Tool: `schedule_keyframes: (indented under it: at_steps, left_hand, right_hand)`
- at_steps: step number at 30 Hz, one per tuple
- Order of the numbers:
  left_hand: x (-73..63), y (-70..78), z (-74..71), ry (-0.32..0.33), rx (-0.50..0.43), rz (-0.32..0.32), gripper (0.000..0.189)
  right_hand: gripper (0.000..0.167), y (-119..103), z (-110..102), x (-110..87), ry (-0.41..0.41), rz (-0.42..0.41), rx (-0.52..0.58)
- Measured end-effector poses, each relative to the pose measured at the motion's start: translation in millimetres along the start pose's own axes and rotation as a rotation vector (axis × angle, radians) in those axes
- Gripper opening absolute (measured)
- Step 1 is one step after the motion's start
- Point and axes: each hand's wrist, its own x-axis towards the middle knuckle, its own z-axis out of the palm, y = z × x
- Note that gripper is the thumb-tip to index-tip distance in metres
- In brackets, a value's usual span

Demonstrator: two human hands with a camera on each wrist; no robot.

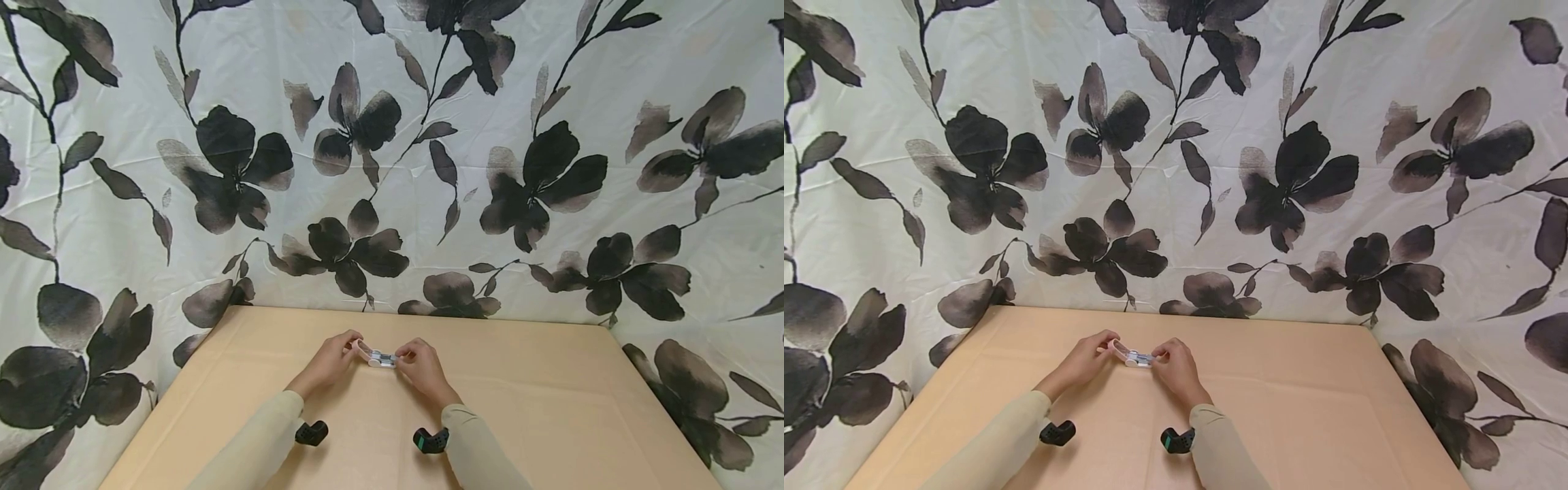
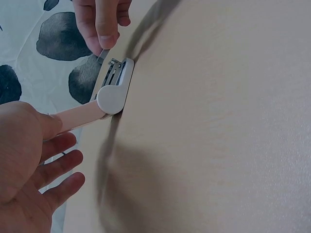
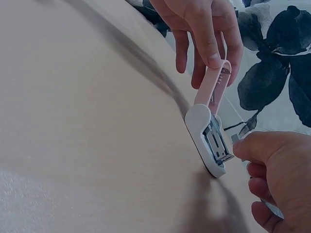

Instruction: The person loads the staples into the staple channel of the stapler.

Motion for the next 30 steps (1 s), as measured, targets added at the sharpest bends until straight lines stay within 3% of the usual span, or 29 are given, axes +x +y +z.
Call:
schedule_keyframes:
  at_steps: [10,18,30]
  left_hand:
    - [-0.2,-2.1,0.7,0.011,0.037,0.05,0.021]
    - [-1.0,1.9,0.4,-0.005,-0.003,-0.008,0.02]
    - [-1.7,1.9,-0.2,-0.015,-0.001,-0.008,0.022]
  right_hand:
    - [0.005,-1.2,1.9,1.6,0.005,0.009,-0.005]
    - [0.005,-1.9,3.7,0.7,-0.004,0.017,-0.013]
    - [0.005,-5.4,6.0,1.0,-0.019,0.034,-0.001]
